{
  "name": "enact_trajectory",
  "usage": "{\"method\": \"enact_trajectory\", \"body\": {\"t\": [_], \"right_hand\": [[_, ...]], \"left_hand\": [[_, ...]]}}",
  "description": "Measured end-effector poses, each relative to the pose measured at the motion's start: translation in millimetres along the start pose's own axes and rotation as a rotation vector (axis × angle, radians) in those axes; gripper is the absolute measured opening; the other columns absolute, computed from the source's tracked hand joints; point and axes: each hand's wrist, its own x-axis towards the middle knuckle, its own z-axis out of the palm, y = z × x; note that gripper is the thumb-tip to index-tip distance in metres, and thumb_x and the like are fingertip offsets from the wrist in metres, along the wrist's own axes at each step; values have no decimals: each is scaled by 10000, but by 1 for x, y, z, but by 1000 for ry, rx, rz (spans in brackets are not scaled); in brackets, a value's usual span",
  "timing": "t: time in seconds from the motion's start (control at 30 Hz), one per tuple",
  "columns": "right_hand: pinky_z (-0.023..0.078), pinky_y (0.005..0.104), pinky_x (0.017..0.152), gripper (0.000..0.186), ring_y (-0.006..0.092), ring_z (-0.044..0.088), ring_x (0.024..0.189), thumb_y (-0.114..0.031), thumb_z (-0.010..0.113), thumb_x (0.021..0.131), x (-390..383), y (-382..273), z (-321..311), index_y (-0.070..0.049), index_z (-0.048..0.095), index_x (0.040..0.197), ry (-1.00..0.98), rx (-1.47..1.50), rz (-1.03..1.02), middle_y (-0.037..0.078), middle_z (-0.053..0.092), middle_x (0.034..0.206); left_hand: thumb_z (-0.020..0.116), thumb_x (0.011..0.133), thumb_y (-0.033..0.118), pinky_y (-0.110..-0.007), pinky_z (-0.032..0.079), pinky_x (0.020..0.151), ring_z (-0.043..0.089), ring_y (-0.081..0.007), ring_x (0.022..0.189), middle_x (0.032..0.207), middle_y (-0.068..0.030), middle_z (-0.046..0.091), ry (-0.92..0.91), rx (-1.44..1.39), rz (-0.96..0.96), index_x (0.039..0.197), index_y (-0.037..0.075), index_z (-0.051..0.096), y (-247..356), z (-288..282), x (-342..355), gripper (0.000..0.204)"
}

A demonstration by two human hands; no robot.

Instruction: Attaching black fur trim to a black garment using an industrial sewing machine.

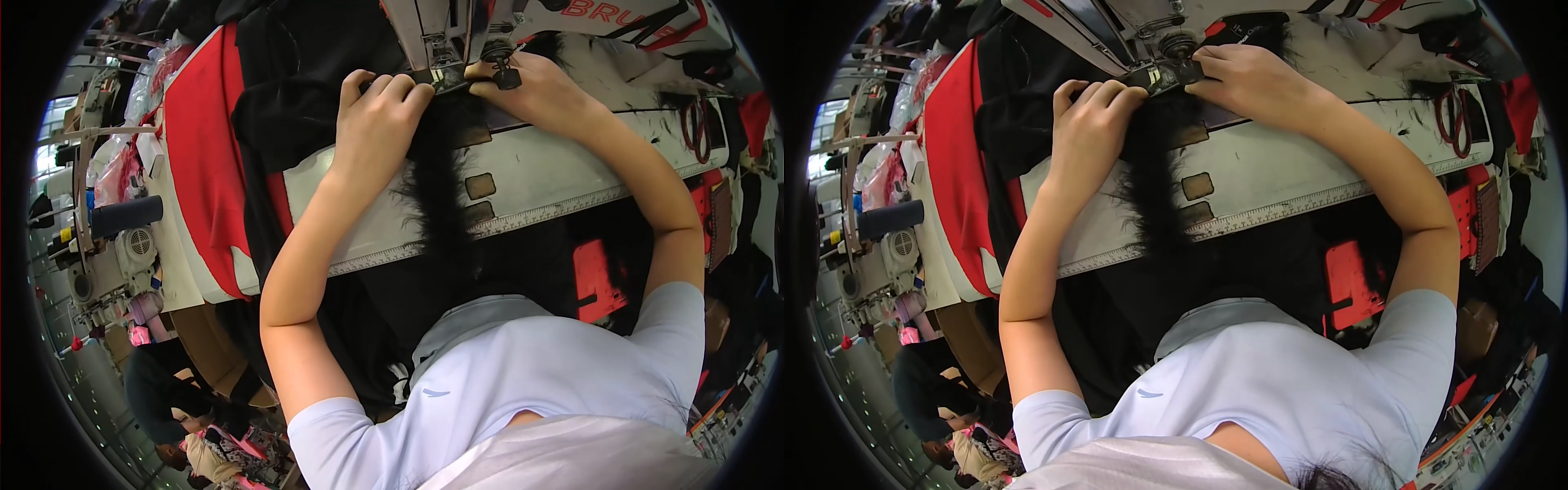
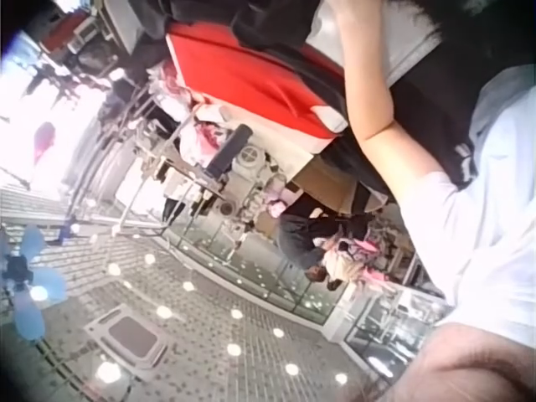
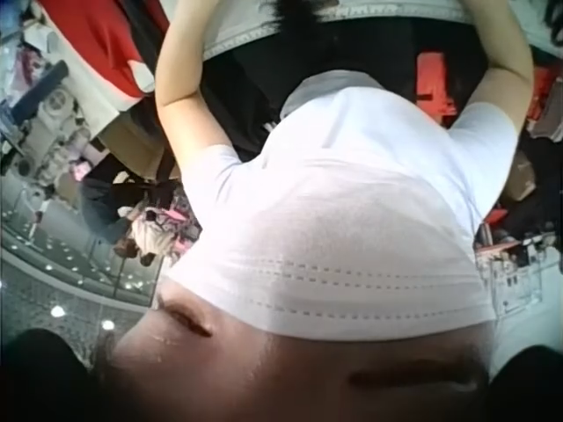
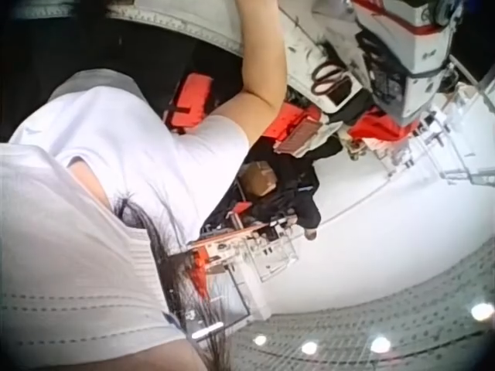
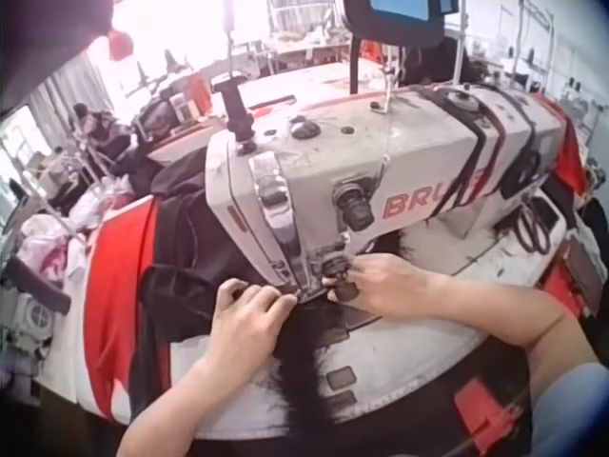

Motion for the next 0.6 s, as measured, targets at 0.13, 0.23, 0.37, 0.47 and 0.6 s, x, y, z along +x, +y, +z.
{"method": "enact_trajectory", "body": {"t": [0.13,0.23,0.37,0.47,0.6], "right_hand": [[525,367,751,208,249,642,911,-122,676,823,0,2,1,-43,654,1014,11,29,-45,55,648,1041],[527,370,761,209,245,639,903,-115,686,802,-1,2,0,-47,657,997,14,20,-64,46,642,1052],[527,364,781,198,241,637,900,-116,715,778,1,1,-2,-62,657,960,45,-33,-102,45,643,1046],[518,358,771,195,246,631,878,-130,736,770,6,-1,1,-76,655,939,127,-41,-62,53,650,982],[513,338,782,143,201,597,882,-180,729,731,8,-5,3,-51,678,768,114,-104,15,27,601,889]], "left_hand": [[682,832,185,-360,367,890,591,-130,806,888,32,603,-38,-61,0,949,146,682,8,-1,-5,124],[704,814,243,-350,367,868,588,-135,801,906,29,611,36,-110,-14,912,143,675,19,2,-5,144],[706,813,257,-333,371,869,583,-146,766,993,27,659,-6,31,-38,868,128,646,33,5,-7,152],[701,813,224,-331,374,874,581,-149,763,1062,29,683,-24,54,-84,878,127,648,34,3,-11,128],[708,794,190,-332,376,895,582,-150,764,1096,37,691,-16,54,-103,875,136,648,22,3,-10,115]]}}
